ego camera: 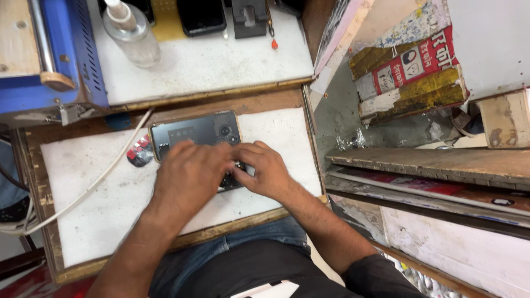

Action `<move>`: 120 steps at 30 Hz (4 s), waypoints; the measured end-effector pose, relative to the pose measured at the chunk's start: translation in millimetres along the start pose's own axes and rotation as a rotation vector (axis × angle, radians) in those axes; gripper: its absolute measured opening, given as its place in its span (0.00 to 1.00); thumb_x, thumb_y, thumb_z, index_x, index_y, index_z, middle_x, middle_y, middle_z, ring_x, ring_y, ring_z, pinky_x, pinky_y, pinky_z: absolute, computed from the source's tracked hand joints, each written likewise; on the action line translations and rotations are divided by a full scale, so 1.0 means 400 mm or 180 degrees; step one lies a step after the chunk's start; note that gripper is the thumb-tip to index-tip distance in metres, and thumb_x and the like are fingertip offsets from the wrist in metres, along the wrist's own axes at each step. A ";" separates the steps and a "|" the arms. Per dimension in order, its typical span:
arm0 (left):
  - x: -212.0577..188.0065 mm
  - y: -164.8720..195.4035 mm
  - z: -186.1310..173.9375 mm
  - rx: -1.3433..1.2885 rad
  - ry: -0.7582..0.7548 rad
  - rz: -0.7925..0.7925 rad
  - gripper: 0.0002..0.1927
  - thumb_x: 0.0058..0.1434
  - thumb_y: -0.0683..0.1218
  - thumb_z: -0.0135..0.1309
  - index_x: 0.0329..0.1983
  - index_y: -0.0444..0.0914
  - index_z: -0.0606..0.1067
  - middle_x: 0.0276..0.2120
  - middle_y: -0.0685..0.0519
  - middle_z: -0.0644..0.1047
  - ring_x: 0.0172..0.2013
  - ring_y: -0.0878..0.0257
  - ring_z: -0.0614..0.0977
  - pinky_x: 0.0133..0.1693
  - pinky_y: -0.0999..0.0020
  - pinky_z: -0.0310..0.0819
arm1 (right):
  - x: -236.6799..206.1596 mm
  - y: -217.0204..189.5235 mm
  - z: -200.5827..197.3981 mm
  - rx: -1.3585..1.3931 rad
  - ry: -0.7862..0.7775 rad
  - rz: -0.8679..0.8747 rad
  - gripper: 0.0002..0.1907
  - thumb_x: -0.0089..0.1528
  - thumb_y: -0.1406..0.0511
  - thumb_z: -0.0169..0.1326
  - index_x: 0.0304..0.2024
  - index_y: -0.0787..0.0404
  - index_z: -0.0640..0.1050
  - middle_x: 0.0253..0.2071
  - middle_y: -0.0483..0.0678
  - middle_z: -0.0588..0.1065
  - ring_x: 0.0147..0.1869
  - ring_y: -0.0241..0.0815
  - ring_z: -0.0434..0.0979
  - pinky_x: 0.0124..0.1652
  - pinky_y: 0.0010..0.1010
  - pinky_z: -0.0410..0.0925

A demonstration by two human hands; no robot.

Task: The person unscrews the back of a smartphone with a screwdriver, pries off the back cover, and works on the internal battery, lifting and adjusting it inside the phone body. They handle the opened phone, reposition it, and continue manipulating the battery and internal components on the workbench.

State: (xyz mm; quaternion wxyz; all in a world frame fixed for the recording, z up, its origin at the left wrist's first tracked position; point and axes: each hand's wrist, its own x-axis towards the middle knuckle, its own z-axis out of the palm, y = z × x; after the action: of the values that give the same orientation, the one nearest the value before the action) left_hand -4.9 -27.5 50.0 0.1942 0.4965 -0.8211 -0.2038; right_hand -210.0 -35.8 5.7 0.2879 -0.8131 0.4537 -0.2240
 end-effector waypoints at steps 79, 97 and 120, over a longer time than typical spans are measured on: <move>0.018 0.021 0.052 0.0019 -0.0026 0.0159 0.10 0.68 0.47 0.56 0.48 0.38 0.78 0.35 0.49 0.82 0.39 0.55 0.85 0.55 0.49 0.76 | -0.024 0.051 -0.025 0.0835 0.0057 0.0615 0.06 0.58 0.71 0.68 0.35 0.61 0.82 0.43 0.46 0.83 0.40 0.36 0.81 0.37 0.24 0.74; 0.013 0.030 0.023 -0.0267 0.0224 -0.0075 0.12 0.60 0.47 0.63 0.41 0.38 0.74 0.28 0.49 0.81 0.30 0.53 0.84 0.30 0.58 0.78 | -0.014 0.035 -0.030 0.0524 0.0119 0.0323 0.09 0.56 0.70 0.69 0.36 0.60 0.81 0.40 0.46 0.82 0.47 0.43 0.83 0.46 0.32 0.76; 0.051 0.027 0.007 -0.0217 0.0133 0.0281 0.08 0.62 0.47 0.62 0.38 0.40 0.76 0.22 0.50 0.79 0.26 0.55 0.83 0.46 0.51 0.75 | -0.021 0.055 -0.030 0.0463 0.0045 0.0298 0.10 0.55 0.70 0.68 0.37 0.60 0.81 0.42 0.46 0.81 0.49 0.45 0.83 0.47 0.33 0.76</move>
State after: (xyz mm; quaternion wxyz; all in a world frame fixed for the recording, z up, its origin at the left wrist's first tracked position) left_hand -22.9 -40.8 55.7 0.2368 0.4570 -0.8306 -0.2125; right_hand -234.9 -41.1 -1.0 0.3532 -0.7664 0.4757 -0.2483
